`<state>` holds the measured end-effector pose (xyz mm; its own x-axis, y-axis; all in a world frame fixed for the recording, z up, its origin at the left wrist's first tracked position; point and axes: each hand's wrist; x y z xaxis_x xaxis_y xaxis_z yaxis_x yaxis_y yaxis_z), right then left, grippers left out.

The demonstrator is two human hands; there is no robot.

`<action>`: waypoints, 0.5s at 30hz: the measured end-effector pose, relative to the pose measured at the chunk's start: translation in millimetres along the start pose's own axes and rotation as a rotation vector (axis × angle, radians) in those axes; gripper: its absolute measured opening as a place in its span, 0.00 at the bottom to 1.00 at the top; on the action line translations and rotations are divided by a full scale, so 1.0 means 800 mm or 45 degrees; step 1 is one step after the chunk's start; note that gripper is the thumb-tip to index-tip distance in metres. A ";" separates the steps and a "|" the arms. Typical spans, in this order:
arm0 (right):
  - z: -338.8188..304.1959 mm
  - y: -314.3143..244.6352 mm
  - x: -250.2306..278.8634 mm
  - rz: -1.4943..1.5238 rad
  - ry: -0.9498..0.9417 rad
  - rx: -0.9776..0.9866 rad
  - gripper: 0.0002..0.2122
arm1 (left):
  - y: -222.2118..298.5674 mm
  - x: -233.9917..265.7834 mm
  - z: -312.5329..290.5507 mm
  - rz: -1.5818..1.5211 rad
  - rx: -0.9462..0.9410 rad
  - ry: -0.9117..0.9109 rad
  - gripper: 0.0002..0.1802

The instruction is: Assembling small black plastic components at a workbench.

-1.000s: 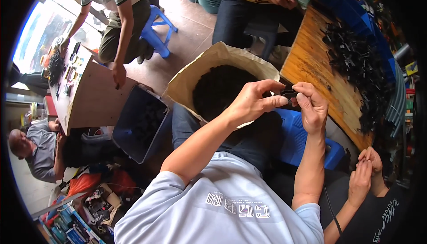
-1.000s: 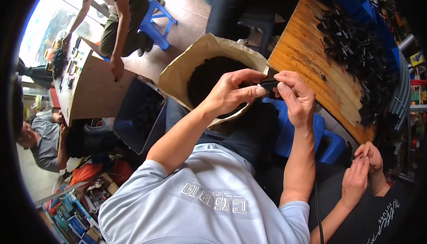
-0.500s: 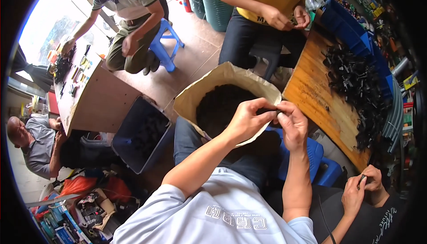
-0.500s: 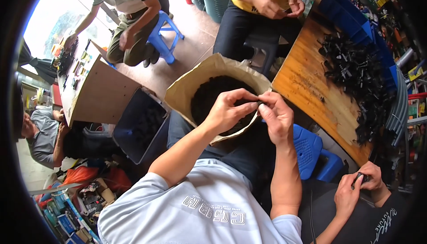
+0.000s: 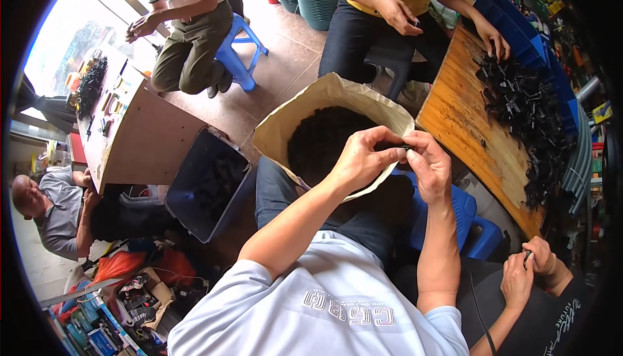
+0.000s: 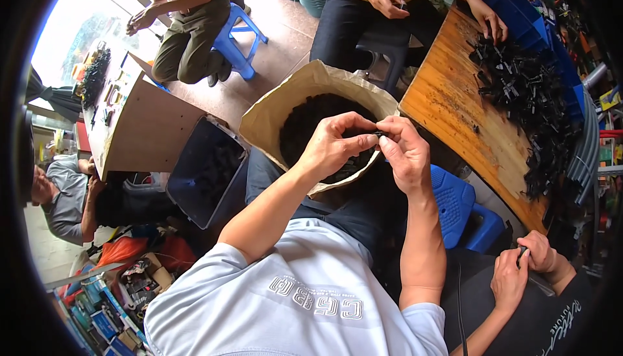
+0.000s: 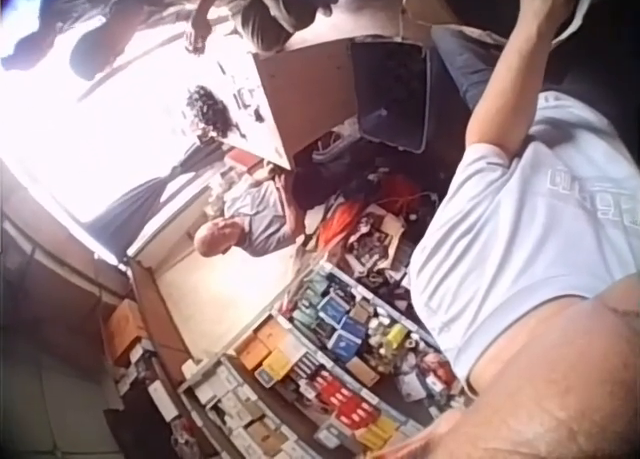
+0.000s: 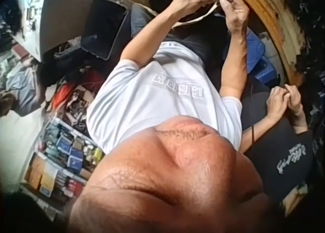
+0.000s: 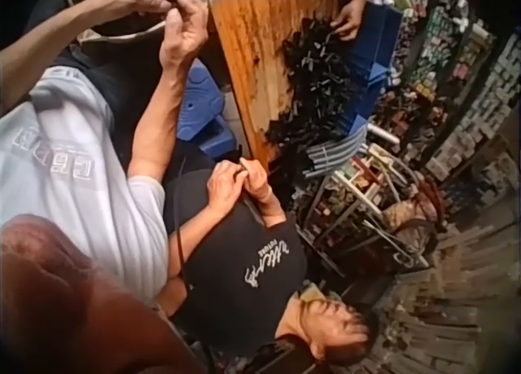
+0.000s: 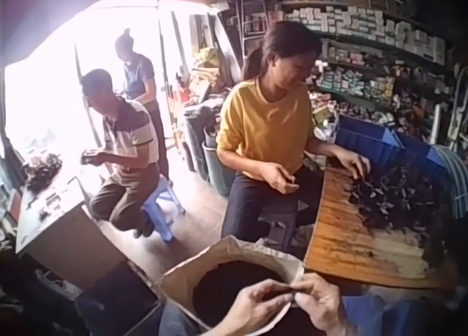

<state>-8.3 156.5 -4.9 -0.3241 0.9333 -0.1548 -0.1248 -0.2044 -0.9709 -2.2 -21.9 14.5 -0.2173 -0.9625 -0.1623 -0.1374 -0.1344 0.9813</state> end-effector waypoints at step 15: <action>0.001 0.014 -0.004 0.110 0.048 -0.043 0.06 | -0.019 -0.015 -0.003 0.567 -0.476 0.261 0.05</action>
<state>-9.2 151.0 -14.9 -0.2970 0.9231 -0.2443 -0.0663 -0.2752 -0.9591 5.1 -8.9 1.9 0.0194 -0.9660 0.2580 0.2797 0.2530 0.9262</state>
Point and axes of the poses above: each hand's wrist, its own z-axis towards the middle knuckle, its own x-axis out of the back of the hand, y = z × x, and after that the axes turned 3 degrees about z, right-handed
